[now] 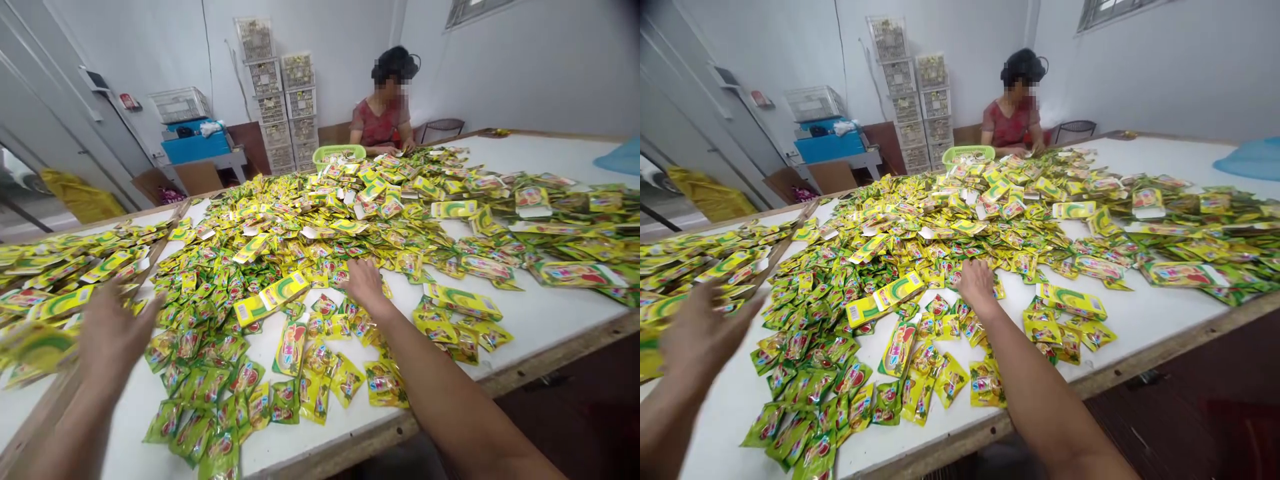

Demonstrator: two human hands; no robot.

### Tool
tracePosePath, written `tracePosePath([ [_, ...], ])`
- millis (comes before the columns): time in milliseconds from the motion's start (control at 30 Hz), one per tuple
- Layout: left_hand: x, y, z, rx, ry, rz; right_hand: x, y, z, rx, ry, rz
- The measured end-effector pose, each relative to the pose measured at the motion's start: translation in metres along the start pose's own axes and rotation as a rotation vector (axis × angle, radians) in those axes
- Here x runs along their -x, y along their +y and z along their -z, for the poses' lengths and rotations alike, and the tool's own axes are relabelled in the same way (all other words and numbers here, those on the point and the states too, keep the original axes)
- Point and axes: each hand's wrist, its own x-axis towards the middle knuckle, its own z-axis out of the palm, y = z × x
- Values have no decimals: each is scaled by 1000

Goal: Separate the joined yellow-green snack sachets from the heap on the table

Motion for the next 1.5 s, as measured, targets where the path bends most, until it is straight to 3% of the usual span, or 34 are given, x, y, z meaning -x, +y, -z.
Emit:
tracePosePath([
  [67, 36, 39, -23, 81, -257, -181, 3, -3, -5, 23, -78, 30],
  [133, 75, 76, -50, 189, -439, -388, 8, -9, -9, -1, -104, 67],
  [233, 118, 115, -82, 166, -553, -734, 11, -15, -12, -69, -100, 131],
  [300, 128, 129, -97, 30, -582, -793, 10, -15, -13, -117, -108, 145],
  [467, 114, 133, -114, -120, -626, -761, 6, -16, -9, -311, -97, 113],
  [600, 98, 119, -118, 114, -637, -727, 8, -23, 1, -438, -52, 137],
  [667, 94, 108, -121, 344, -636, -588, 11, -26, 6, -483, -71, 158],
  [833, 91, 81, -128, 1053, -720, -37, 17, -34, 6, -770, -231, 167],
  [933, 91, 73, -127, 1245, -704, 145, 22, -40, 1, -967, -370, 220],
  [1100, 88, 71, -124, 1281, -745, 157, 33, -53, 1, -1143, -577, 339],
  [1267, 87, 73, -126, 1330, -857, 85, 42, -65, 0, -870, -435, 411],
  [1333, 87, 73, -125, 1353, -873, 97, 43, -65, -1, -828, -444, 428],
  [1433, 82, 77, -122, 1264, -797, 40, 38, -60, 1, -845, -420, 431],
  [1500, 75, 82, -121, 1055, -623, -136, 32, -52, 4, -814, -294, 361],
])
